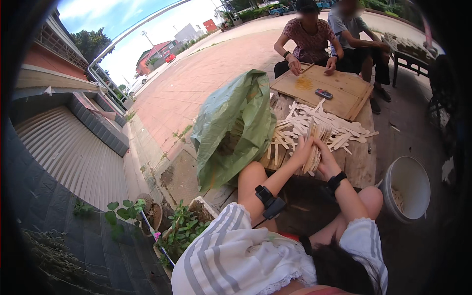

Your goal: The recorder is sorting and counting a pile of wooden spoons or paddles on an outdoor table.

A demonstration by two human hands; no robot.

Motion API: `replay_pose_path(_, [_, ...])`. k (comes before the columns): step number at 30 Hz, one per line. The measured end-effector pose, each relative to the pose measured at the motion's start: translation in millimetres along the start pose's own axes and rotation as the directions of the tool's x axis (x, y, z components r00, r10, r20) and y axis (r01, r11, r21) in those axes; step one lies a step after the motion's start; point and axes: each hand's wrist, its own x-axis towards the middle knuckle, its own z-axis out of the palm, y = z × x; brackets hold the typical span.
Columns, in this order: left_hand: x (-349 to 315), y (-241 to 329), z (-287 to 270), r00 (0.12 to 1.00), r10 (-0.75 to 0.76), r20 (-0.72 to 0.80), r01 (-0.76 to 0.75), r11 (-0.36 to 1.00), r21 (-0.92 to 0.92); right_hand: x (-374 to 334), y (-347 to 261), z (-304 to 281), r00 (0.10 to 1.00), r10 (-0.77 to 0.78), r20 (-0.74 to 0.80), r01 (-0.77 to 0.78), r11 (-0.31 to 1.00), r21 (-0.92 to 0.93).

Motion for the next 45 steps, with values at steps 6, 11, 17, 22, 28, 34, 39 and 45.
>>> replay_pose_path(6, [1, 49, -6, 0.810, -0.399, 0.430, 0.554, 0.759, -0.341, 9, 0, -7, 0.970, -0.231, 0.072, 0.237, 0.850, -0.471])
replay_pose_path(11, [29, 45, -16, 0.664, -0.374, 0.648, 0.714, 0.574, -0.401, 30, -9, -1, 0.907, -0.421, -0.007, 0.299, 0.656, -0.693])
replay_pose_path(17, [85, 53, -4, 0.741, -0.169, 0.650, 0.538, 0.729, -0.423, 93, -64, 16, 0.857, -0.467, -0.220, 0.252, 0.750, -0.611])
replay_pose_path(22, [135, 25, -20, 0.989, -0.087, 0.116, 0.087, 0.996, 0.007, 168, -103, 40, 0.857, -0.458, -0.235, 0.222, 0.741, -0.634])
replay_pose_path(28, [72, -39, -50, 0.915, -0.380, 0.139, 0.385, 0.713, -0.586, 281, -167, 21, 0.745, -0.604, -0.282, 0.235, 0.633, -0.738])
replay_pose_path(34, [61, -1, -35, 0.818, -0.282, 0.501, 0.553, 0.623, -0.553, 375, -149, 23, 0.450, -0.810, -0.376, 0.489, 0.576, -0.655])
replay_pose_path(39, [69, 3, -30, 0.824, -0.267, 0.500, 0.544, 0.621, -0.565, 413, -176, 5, 0.425, -0.891, -0.160, 0.434, 0.356, -0.828])
replay_pose_path(45, [73, -4, -39, 0.837, -0.319, 0.445, 0.543, 0.589, -0.599, 407, -158, 17, 0.582, -0.813, 0.029, 0.495, 0.325, -0.806])
